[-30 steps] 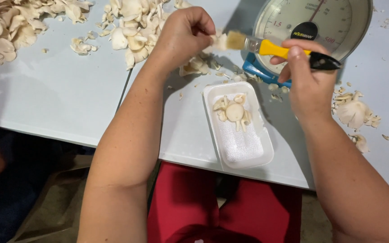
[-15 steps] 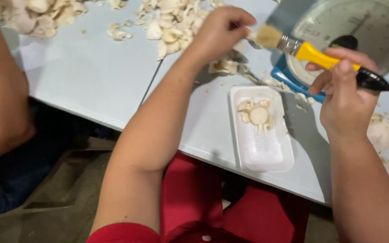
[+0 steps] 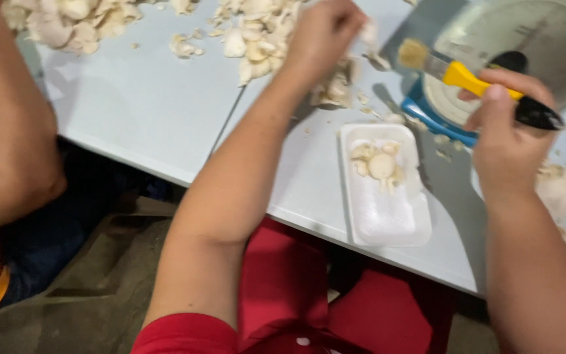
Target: The person cleans mushrooms by hand and with a brush, placing the cleaned pieces into a tray.
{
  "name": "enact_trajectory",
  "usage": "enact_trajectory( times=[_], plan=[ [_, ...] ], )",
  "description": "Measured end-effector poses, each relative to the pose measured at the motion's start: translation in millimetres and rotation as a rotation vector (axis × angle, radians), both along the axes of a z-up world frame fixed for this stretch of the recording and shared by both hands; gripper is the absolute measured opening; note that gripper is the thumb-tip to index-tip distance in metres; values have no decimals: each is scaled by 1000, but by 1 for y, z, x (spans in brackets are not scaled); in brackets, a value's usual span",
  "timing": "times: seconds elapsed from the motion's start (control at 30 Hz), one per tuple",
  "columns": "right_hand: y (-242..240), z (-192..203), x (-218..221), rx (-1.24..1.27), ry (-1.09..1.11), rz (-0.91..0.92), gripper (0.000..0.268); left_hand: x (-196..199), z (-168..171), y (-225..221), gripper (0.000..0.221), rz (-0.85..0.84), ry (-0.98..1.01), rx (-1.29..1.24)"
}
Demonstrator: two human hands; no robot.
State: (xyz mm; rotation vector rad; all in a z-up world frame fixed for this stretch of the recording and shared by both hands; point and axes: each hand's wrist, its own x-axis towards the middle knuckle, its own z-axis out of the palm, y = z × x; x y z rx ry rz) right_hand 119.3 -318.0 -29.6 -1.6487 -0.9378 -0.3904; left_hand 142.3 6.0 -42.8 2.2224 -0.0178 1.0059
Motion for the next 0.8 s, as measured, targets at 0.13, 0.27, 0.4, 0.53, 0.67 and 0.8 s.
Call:
enact_trajectory(
  times=[0.13,0.27,0.4,0.53,0.67,0.8],
  plan=[
    [6,1,2,7,-228,-93,13,-57,33,-29,24,-146,-88,39],
    [16,18,-17,11,-266,-23,14,-135,54,-105,24,-238,79,153],
    [20,16,-18,-3,-299,3,15,-155,22,-137,35,-95,95,527],
    [19,22,-20,-27,-314,15,14,-169,57,-171,36,-106,113,741],
    [23,16,-16,-28,-261,14,18,-164,92,-256,13,-546,-77,469],
    [26,16,-17,-36,-377,-12,16,-114,83,-381,21,-777,61,526]
  ],
)
